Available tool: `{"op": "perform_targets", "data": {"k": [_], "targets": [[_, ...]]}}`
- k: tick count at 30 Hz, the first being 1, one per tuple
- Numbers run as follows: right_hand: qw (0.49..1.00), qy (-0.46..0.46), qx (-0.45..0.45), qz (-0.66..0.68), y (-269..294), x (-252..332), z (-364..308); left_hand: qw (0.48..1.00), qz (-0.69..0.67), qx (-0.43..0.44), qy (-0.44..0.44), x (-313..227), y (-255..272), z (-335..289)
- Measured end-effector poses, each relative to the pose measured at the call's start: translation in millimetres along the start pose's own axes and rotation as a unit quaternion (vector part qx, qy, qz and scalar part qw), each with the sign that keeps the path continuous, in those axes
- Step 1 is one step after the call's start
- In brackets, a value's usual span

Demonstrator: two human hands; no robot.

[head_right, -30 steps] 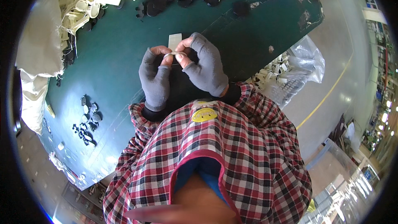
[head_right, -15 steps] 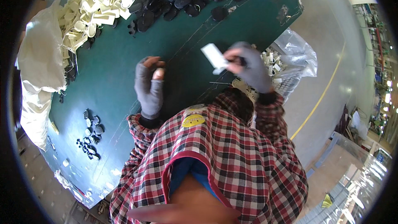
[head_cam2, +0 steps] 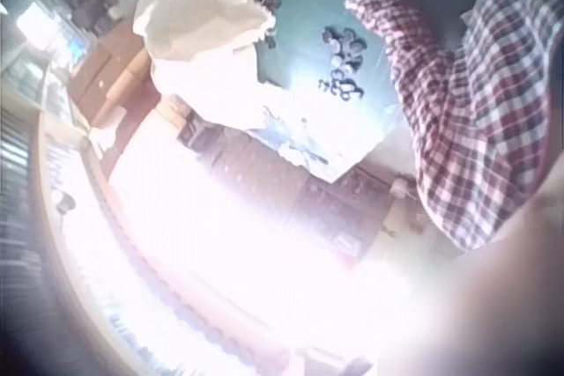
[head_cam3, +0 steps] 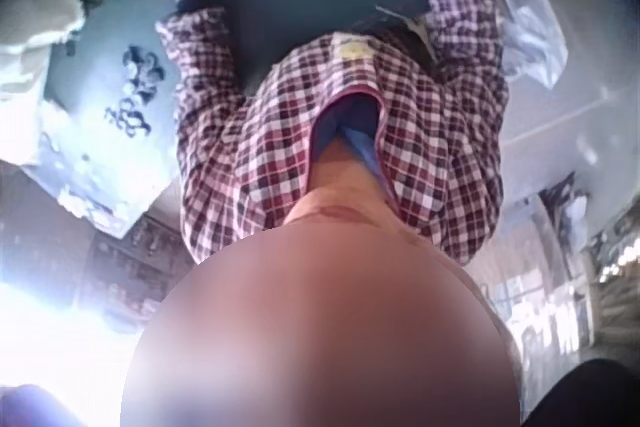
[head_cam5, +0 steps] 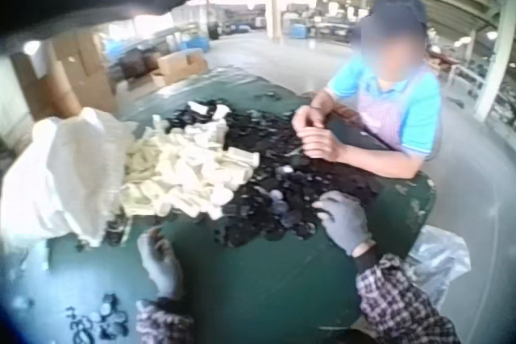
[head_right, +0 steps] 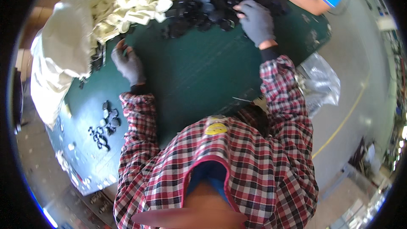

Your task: The person repeatedly picks up small white rectangular pieces and black circular components from a green worktable, fits the black pieces into the white pieces, and places the assembled units back on the table. Another worker is visible across the table performing similar assembly.

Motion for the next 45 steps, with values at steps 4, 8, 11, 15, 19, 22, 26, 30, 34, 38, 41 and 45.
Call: {"op": "perform_targets", "data": {"k": [4, 8, 11, 15, 19, 22, 26, 30, 34, 38, 41, 45], "targets": [[0.986, 0.062, -0.151, -0.033, 36, 49, -18, 0.998, 0.032, 0.034, 0.029, -8, -10, 24], [0.951, 0.036, 0.042, 0.304, -24, 101, -49, 0.996, 0.081, -0.015, -0.042, -25, -23, 57], [0.980, 0.068, 0.077, 0.173, -39, 117, -54, 0.989, 0.123, 0.032, -0.078, -25, -47, 69], [0.973, 0.058, -0.033, 0.221, -27, 87, -44, 0.994, 0.079, 0.075, -0.033, -40, -41, 30], [0.888, -0.032, -0.020, 0.458, -38, 66, -51, 0.975, 0.003, 0.220, -0.036, -75, -35, -28], [0.872, -0.008, 0.018, 0.489, -38, 76, -56, 0.970, -0.051, 0.232, -0.044, -93, -22, -63], [0.799, -0.023, 0.015, 0.600, -48, 83, -68, 0.963, 0.032, 0.255, -0.075, -111, -30, -88], [0.743, -0.042, 0.053, 0.666, -58, 108, -83, 0.966, 0.030, 0.250, -0.064, -111, -36, -85], [0.874, 0.051, 0.143, 0.462, -71, 154, -85, 0.969, -0.107, 0.224, 0.013, -98, -37, -85], [0.978, 0.083, -0.015, 0.190, -56, 151, -62, 0.946, -0.266, 0.140, 0.120, -72, -24, -92], [0.952, 0.045, -0.043, 0.299, -46, 130, -54, 0.896, -0.389, 0.149, 0.156, -82, -33, -110], [0.844, 0.078, 0.035, 0.530, -57, 146, -69, 0.871, -0.425, 0.176, 0.174, -92, -44, -117]]}}
Point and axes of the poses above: each hand's wrist, its own z-axis towards the middle knuckle, its own y-axis out of the back of the hand, x = y × z, the point moved 9 cm from there along z, towards the middle knuckle, and after that the axes turned 15 degrees about x, right-handed, at the moved point
